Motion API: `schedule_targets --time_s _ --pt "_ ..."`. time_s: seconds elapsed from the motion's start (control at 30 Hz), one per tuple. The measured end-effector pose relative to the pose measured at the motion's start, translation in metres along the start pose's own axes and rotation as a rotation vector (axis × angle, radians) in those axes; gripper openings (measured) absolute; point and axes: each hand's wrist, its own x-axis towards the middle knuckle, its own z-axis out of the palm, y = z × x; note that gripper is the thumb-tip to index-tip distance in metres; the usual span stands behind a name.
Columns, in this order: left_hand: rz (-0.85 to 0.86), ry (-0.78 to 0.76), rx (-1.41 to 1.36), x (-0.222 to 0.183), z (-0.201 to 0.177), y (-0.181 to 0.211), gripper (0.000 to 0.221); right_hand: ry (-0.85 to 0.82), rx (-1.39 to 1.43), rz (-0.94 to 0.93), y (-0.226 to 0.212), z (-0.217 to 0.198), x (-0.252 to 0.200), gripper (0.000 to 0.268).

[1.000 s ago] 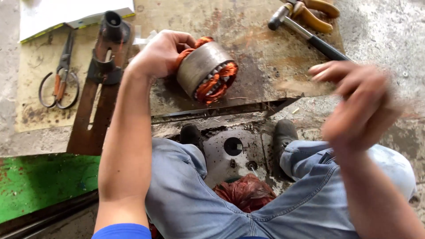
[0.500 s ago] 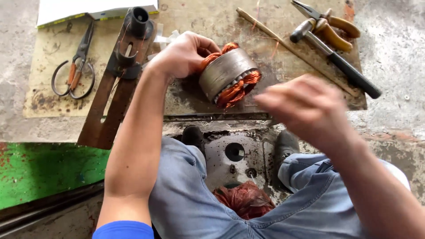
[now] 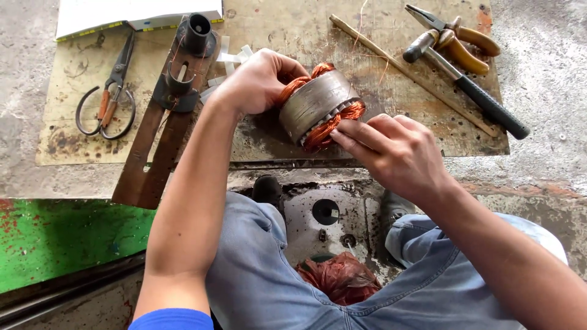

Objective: Inserting copper wire coils into a motor stator and securing them using a wooden stick and a hammer.

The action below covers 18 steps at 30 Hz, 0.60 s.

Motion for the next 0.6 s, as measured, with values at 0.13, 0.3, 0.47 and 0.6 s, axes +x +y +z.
schedule_targets --time_s 0.13,0.3,0.47,0.6 --pt "0.048 -0.009 -0.031 0.003 0.001 -0.005 0.012 0.042 -0.039 -0.016 -0.003 -0.005 0.005 0.032" --pt "0.051 -0.007 -0.008 0.002 0.001 -0.003 0.012 0.064 -0.086 -0.003 -0.008 0.000 0.000 0.029" --pt "0.035 -0.021 -0.055 0.000 0.001 -0.002 0.013 0.083 -0.224 0.102 -0.017 0.006 -0.003 0.026" --pt "0.007 -0.009 -0.012 -0.002 0.001 0.001 0.011 0.059 -0.170 0.153 -0.024 0.005 -0.001 0.024"
